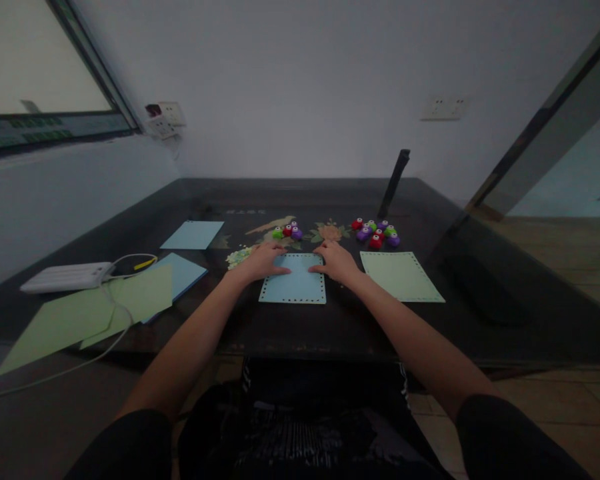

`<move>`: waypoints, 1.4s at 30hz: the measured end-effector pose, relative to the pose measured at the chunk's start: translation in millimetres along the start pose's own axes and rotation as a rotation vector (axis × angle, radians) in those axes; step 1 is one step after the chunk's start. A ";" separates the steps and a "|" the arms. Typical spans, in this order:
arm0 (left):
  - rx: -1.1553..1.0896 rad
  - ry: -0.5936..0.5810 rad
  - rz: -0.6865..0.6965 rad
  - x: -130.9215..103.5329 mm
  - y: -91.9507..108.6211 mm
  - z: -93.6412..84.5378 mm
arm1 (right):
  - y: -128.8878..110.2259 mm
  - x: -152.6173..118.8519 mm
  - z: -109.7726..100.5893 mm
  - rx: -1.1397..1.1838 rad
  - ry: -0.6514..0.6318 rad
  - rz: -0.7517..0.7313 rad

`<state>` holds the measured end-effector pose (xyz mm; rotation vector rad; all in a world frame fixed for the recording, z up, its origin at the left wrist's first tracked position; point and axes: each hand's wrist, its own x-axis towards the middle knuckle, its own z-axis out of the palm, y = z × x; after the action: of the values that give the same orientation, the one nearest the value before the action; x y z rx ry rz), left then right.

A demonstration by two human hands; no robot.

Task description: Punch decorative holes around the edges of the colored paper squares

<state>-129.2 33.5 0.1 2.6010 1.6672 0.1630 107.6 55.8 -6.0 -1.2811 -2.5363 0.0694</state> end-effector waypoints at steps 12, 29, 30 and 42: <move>-0.152 0.162 0.006 1.3 3.9 -4.8 | 1.2 6.5 5.2 0.353 0.141 0.197; -0.946 -0.188 -0.041 -11.0 9.9 -16.6 | 23.9 11.1 -24.9 1.196 0.311 0.268; -0.958 -0.201 -0.030 -10.5 11.3 -13.5 | 24.2 10.9 -25.9 1.202 0.315 0.268; -0.991 -0.095 -0.092 -5.5 15.8 -7.6 | 21.8 5.3 -28.5 1.194 0.159 0.211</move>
<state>-118.1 21.8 8.8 1.7447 1.1979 0.6511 129.6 70.6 18.6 -0.9228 -1.6272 1.2341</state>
